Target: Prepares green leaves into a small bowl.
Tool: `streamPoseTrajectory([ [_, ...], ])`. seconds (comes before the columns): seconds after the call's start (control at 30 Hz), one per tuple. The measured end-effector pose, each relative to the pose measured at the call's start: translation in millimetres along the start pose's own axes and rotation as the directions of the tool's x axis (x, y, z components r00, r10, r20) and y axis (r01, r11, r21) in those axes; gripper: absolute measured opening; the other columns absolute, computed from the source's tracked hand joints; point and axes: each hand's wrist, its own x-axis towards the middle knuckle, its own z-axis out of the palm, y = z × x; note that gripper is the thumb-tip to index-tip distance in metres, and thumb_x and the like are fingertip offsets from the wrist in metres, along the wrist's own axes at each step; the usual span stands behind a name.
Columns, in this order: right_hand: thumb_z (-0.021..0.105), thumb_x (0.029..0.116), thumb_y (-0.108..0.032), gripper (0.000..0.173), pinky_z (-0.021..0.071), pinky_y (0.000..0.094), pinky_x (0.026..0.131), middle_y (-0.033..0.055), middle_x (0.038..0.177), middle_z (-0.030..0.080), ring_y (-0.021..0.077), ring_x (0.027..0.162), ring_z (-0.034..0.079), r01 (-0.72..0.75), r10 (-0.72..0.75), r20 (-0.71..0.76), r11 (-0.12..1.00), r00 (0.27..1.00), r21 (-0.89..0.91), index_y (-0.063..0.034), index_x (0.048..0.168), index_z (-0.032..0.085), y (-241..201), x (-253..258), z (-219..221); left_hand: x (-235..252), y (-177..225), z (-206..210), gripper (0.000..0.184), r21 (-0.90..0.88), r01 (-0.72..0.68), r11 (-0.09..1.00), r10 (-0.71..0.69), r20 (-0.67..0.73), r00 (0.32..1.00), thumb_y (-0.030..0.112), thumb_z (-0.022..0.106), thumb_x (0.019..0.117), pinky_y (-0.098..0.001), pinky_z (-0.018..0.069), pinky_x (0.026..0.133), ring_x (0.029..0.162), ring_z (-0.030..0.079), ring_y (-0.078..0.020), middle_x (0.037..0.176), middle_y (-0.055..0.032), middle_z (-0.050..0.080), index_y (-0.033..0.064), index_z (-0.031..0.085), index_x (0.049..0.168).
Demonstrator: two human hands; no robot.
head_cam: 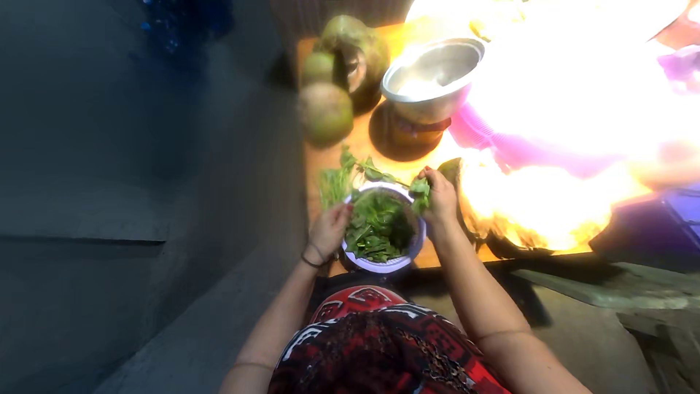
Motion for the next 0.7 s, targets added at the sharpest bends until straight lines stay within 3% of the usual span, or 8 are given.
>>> streamPoseTrajectory([
  [0.1, 0.047, 0.1093, -0.022, 0.032, 0.0527, 0.0235, 0.069, -0.0039, 0.082, 0.067, 0.0018, 0.072, 0.061, 0.125, -0.039, 0.204, 0.894, 0.978, -0.431, -0.0081, 0.093, 0.07, -5, -18, -4, 9, -17, -10, 0.031, -0.268, 0.113, 0.957, -0.147, -0.112, 0.983, 0.023, 0.039, 0.1125, -0.0144, 0.0347, 0.046, 0.049, 0.038, 0.0013, 0.067, 0.0045, 0.05, 0.0001, 0.061, 0.115],
  [0.2, 0.044, 0.1119, -0.027, 0.039, 0.0456, 0.055, 0.107, 0.0221, 0.132, 0.063, 0.0343, 0.125, 0.059, 0.326, 0.045, 0.417, 0.551, 0.908, -0.768, -0.0007, 0.133, 0.064, 19, -16, -8, 34, -45, -10, 0.031, -0.417, 0.173, 0.892, -0.275, -0.198, 0.941, 0.02, 0.039, 0.1119, -0.0178, 0.0462, 0.051, 0.052, 0.051, -0.0015, 0.071, 0.0018, 0.059, -0.0021, 0.061, 0.113],
  [0.27, 0.049, 0.1091, -0.028, 0.045, 0.038, 0.0656, 0.112, 0.0289, 0.146, 0.052, 0.0488, 0.138, 0.047, 0.53, 0.001, 0.552, 0.278, 0.834, -0.801, -0.0023, 0.145, 0.056, 48, -16, -9, 46, -70, -6, 0.034, -0.37, 0.252, 0.894, -0.344, -0.208, 0.916, 0.02, 0.039, 0.1122, -0.0256, 0.0539, 0.068, 0.071, 0.061, -0.009, 0.091, -0.0079, 0.066, -0.005, 0.06, 0.123],
  [0.33, 0.051, 0.1079, -0.034, 0.048, 0.0294, 0.0675, 0.118, 0.023, 0.158, 0.044, 0.0474, 0.147, 0.038, 0.689, 0.032, 0.697, 0.122, 0.717, -0.714, -0.0142, 0.152, 0.053, 77, -25, -12, 50, -94, -1, 0.039, -0.239, 0.342, 0.909, -0.388, -0.182, 0.903, 0.022, 0.041, 0.1119, -0.0431, 0.0502, 0.097, 0.107, 0.063, -0.0259, 0.123, -0.0223, 0.065, -0.0054, 0.057, 0.135],
  [0.4, 0.045, 0.1088, -0.042, 0.051, 0.0222, 0.0693, 0.12, 0.0159, 0.163, 0.039, 0.0433, 0.152, 0.031, 0.789, 0.08, 0.79, 0.05, 0.608, -0.613, -0.0219, 0.155, 0.049, 104, -27, -22, 45, -105, 4, 0.046, -0.11, 0.409, 0.906, -0.421, -0.117, 0.9, 0.028, 0.043, 0.1117, -0.0553, 0.0413, 0.11, 0.131, 0.054, -0.0384, 0.143, -0.0274, 0.054, -0.0007, 0.049, 0.147],
  [0.47, 0.041, 0.1098, -0.044, 0.052, 0.0202, 0.0695, 0.121, 0.0124, 0.165, 0.038, 0.0399, 0.155, 0.029, 0.775, 0.15, 0.767, 0.003, 0.624, -0.632, -0.0213, 0.157, 0.047, 115, -18, -36, 33, -106, 11, 0.052, -0.039, 0.445, 0.895, -0.447, -0.058, 0.893, 0.038, 0.042, 0.1107, -0.0589, 0.0416, 0.108, 0.133, 0.051, -0.0404, 0.149, -0.0245, 0.05, 0.0063, 0.045, 0.151],
  [0.57, 0.036, 0.1111, -0.046, 0.058, 0.0151, 0.0684, 0.123, 0.0152, 0.167, 0.032, 0.04, 0.157, 0.023, 0.716, 0.257, 0.683, -0.055, 0.683, -0.696, -0.0063, 0.151, 0.052, 113, 0, -48, 29, -111, 18, 0.056, 0.017, 0.456, 0.89, -0.456, -0.019, 0.89, 0.037, 0.047, 0.1093, -0.0586, 0.0418, 0.109, 0.136, 0.05, -0.0407, 0.152, -0.0235, 0.048, 0.0058, 0.041, 0.155],
  [0.7, 0.035, 0.1111, -0.047, 0.059, 0.0159, 0.0684, 0.122, 0.0147, 0.168, 0.03, 0.0395, 0.157, 0.021, 0.709, 0.322, 0.657, -0.073, 0.682, -0.701, -0.0062, 0.15, 0.052, 108, 13, -46, 34, -115, 24, 0.061, 0.061, 0.435, 0.898, -0.436, 0.016, 0.9, 0.035, 0.054, 0.1072, -0.058, 0.0361, 0.116, 0.143, 0.043, -0.0398, 0.157, -0.0235, 0.041, 0.0041, 0.037, 0.157],
])
